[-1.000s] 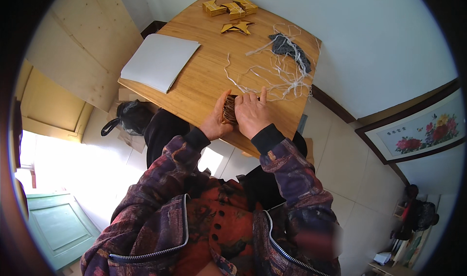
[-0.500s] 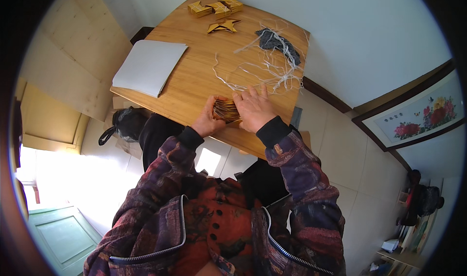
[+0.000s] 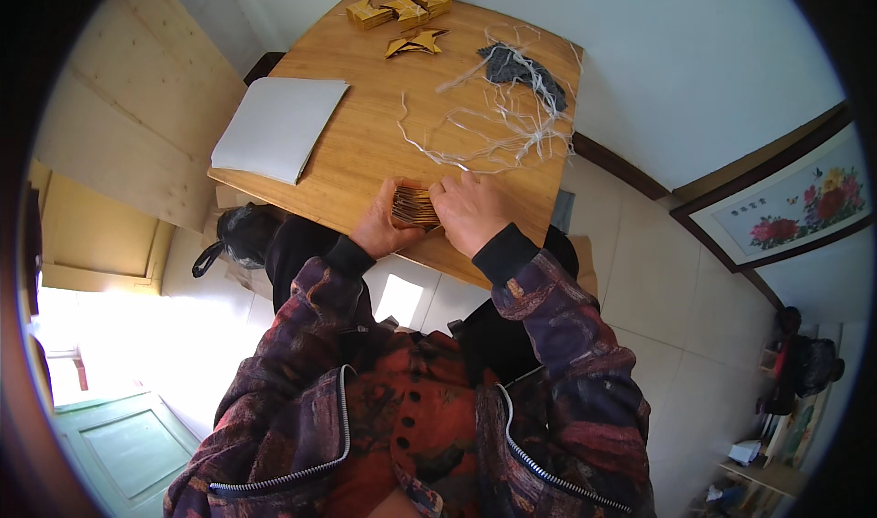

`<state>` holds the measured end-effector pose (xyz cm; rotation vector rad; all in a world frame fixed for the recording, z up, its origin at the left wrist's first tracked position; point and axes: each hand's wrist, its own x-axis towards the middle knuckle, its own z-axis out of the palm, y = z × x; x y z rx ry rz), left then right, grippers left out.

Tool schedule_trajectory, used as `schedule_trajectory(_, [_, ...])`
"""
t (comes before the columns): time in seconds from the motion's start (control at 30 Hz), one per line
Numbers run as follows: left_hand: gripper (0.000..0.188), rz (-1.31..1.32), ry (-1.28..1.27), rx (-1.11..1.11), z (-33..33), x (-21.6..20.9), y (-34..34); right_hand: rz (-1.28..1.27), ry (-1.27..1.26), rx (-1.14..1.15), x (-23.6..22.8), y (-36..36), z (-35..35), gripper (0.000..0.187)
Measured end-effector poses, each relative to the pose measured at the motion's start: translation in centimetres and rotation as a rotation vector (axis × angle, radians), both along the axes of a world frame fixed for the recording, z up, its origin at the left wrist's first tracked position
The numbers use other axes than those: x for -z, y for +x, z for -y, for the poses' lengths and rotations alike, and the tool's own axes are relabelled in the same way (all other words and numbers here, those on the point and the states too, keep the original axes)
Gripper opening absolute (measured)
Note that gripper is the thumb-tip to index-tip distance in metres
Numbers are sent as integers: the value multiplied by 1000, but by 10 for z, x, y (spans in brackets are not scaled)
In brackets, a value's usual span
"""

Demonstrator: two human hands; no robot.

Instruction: The person gathers small yellow paper packets from a wooden table, aligns them into a neat stack, and secures the bundle with a white string. The person repeats this process to form multiple bundles.

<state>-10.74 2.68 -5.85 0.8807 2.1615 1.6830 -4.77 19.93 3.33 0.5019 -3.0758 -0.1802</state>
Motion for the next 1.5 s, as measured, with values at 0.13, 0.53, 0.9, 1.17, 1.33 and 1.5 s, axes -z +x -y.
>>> schedule_trajectory(0.13, [67,53,86,-7,-1,10,1,38,7,23,2,-2,1,44])
schedule_trajectory(0.53, [65,188,105,35,1,-6,4,171,-811,159,6,28,-47,118])
schedule_trajectory(0.9, [75,135,79,42,2,3,-2,342,-1176,143,42,13,-51,108])
schedule_trajectory(1.17, [99,225,252,51,-2,-3,7,256,-1708,94,66,19,-15,96])
schedule_trajectory(1.33, [103,263,311,49,2,4,1,216,-1655,75,76,17,-12,105])
schedule_trajectory(1.5, [101,-1,124,-78,6,17,-4,169,-1203,51,71,13,-30,117])
